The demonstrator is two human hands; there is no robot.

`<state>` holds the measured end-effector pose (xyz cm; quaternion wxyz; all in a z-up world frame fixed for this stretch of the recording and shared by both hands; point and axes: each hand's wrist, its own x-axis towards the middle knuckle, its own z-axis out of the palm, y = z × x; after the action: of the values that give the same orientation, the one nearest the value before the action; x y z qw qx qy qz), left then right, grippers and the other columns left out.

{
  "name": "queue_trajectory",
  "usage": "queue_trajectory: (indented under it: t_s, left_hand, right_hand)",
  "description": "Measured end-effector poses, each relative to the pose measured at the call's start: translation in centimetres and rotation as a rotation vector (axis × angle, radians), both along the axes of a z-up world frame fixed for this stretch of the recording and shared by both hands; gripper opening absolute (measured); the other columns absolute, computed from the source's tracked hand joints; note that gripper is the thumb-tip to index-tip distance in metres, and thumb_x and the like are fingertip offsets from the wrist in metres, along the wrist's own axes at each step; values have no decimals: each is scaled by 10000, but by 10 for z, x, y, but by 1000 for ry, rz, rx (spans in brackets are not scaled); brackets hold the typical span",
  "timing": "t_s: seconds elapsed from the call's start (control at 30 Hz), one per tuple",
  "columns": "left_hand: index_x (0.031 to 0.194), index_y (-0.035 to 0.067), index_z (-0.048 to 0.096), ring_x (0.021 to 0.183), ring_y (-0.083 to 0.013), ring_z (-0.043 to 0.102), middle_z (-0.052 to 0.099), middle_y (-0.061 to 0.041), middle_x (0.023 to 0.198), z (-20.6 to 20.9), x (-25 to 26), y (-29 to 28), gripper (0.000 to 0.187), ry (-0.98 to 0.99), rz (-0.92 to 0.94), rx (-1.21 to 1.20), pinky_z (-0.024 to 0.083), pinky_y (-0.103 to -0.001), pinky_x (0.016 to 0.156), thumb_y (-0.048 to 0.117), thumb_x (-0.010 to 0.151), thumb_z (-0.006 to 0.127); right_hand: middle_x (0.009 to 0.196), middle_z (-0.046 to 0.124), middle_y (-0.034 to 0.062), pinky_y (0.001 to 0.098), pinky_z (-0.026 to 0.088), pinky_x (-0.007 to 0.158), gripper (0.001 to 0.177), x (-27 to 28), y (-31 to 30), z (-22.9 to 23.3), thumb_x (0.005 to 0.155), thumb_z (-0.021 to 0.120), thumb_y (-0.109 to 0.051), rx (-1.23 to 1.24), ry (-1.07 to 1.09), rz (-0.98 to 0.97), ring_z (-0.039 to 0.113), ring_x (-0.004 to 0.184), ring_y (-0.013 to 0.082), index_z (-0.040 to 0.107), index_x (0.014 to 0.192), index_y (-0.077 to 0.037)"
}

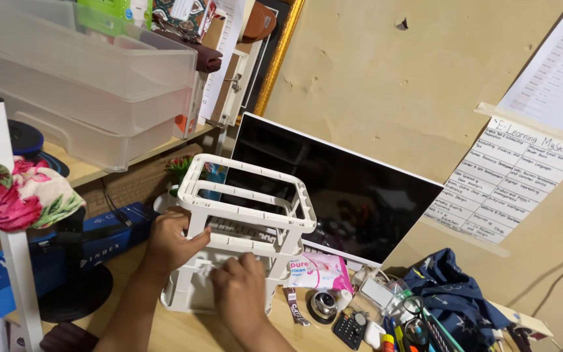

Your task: Cleaning a white plastic desk organizer with wet wipes.

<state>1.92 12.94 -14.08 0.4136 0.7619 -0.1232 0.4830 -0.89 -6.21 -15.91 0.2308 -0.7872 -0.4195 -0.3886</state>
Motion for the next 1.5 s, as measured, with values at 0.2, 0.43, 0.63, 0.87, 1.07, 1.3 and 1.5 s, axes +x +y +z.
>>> queue_trajectory:
  t_s: [0.2, 0.43, 0.63, 0.87, 1.07, 1.3, 1.5]
  left_hand:
    - [733, -6, 743, 679, -308, 661, 697, -162, 702, -4, 4, 4, 194, 12, 13, 17, 525, -405, 655, 155, 677, 836]
    - [757, -8, 745, 700, -298, 678, 709, -147, 735, 1, -8, -7, 188, -54, 13, 1, 532, -397, 667, 150, 689, 819]
    - [787, 7, 768, 721, -330, 667, 702, -168, 734, 2, -11, -9, 178, -60, 54, 26, 531, -412, 689, 152, 699, 824]
    - [930, -45, 680, 947, -311, 622, 675, -190, 969, -48, 30, 36, 507, 145, -212, 40, 474, -388, 903, 391, 1041, 447]
    - [1242, -12, 668, 1088, -282, 624, 683, -165, 1171, -46, 26, 37, 732, 44, -684, -170, 476, -386, 969, 552, 1060, 239]
    - [1146, -7, 638, 1198, -353, 614, 646, -173, 1238, -95, 62, 43, 586, -237, -194, 52, 446, -433, 1079, 530, 1144, 402]
    - [990, -61, 625, 1034, -389, 576, 626, -236, 1075, -32, 16, 21, 698, -226, -363, 32, 419, -479, 929, 567, 1106, 342]
  right_hand:
    - [783, 678, 50, 402, 486, 666, 165, 6, -58, 0, 667, 781, -35, -24, -32, -114, 561, 780, 281, 819, 813, -103]
    - [800, 714, 12, 379, 539, 619, 120, 12, -81, -4, 680, 800, -46, 9, 68, -202, 619, 756, 241, 809, 779, -114]
    - [796, 685, 47, 396, 545, 617, 124, 7, -29, -11, 697, 802, -45, 64, 83, -97, 649, 768, 271, 801, 805, -105]
    - [816, 655, 79, 411, 534, 640, 126, -6, 1, 11, 772, 786, -27, 17, 126, 113, 650, 786, 286, 791, 882, -88]
    - [918, 697, 93, 388, 551, 695, 174, -10, 17, 74, 810, 751, 2, 166, -103, 268, 657, 847, 291, 763, 976, -49]
    - [985, 671, 133, 385, 556, 781, 225, 1, 39, 57, 791, 707, 61, 62, -256, 254, 635, 908, 312, 721, 1010, 10]
    - [974, 682, 116, 356, 530, 750, 363, 13, 32, 59, 764, 660, 95, -5, -357, 178, 598, 889, 271, 747, 1106, 10]
